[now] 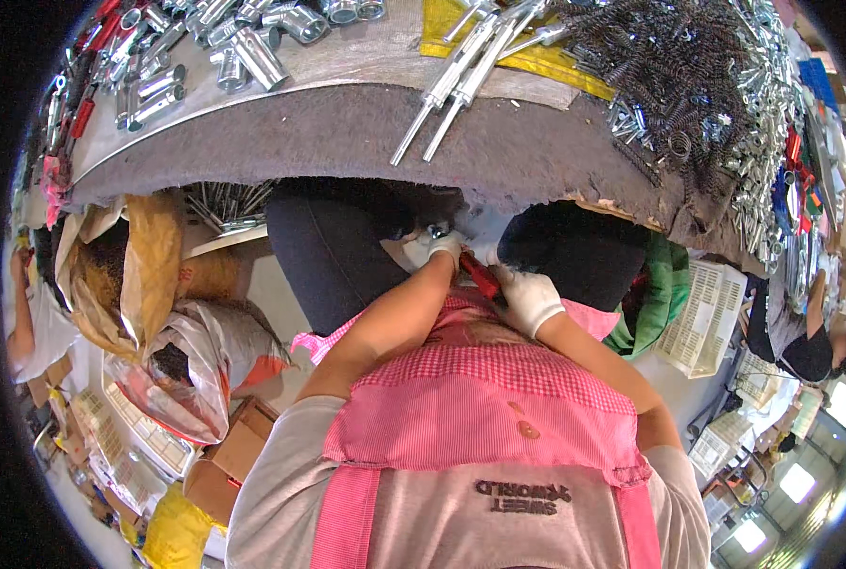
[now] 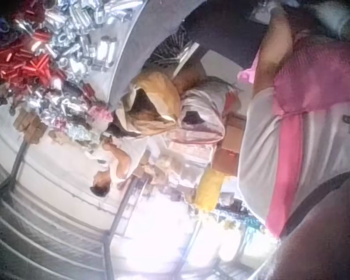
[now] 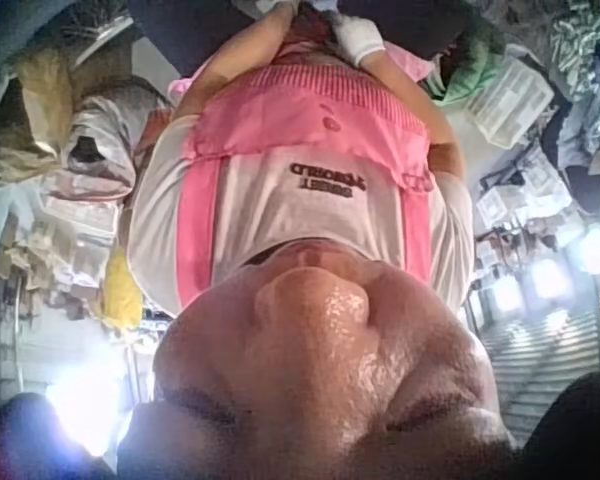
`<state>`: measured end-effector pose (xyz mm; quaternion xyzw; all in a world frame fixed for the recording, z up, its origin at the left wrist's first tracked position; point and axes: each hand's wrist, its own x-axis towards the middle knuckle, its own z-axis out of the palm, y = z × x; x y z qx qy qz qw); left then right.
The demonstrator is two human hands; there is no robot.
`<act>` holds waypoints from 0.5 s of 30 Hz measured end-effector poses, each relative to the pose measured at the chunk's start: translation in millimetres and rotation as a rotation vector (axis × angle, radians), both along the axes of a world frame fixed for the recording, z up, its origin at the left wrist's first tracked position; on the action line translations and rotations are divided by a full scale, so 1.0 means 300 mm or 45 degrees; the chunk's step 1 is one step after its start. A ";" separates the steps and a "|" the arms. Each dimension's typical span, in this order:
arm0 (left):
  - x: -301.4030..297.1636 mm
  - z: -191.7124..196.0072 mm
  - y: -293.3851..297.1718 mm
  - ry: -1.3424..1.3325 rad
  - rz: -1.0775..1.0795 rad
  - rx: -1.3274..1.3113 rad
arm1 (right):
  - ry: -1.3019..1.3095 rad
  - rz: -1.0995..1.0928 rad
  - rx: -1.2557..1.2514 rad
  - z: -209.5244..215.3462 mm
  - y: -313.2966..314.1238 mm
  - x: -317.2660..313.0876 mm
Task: Assembling small metal components by hand at a factory workbench.
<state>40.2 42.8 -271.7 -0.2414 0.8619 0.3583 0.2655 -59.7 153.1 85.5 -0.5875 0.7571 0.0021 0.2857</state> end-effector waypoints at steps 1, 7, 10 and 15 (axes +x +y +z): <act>0.008 -0.009 -0.033 -0.106 0.166 0.051 | -0.014 0.005 0.122 0.009 -0.025 -0.005; -0.114 0.410 -0.214 -0.371 0.360 0.053 | -0.075 -0.126 0.290 0.042 -0.299 -0.043; -0.144 1.079 -0.333 -0.068 -0.139 -0.157 | -0.074 -0.176 0.379 -0.041 -0.331 -0.050; -0.106 1.019 -0.221 0.310 -0.258 -0.064 | -0.204 -0.168 0.259 -0.014 -0.193 -0.063</act>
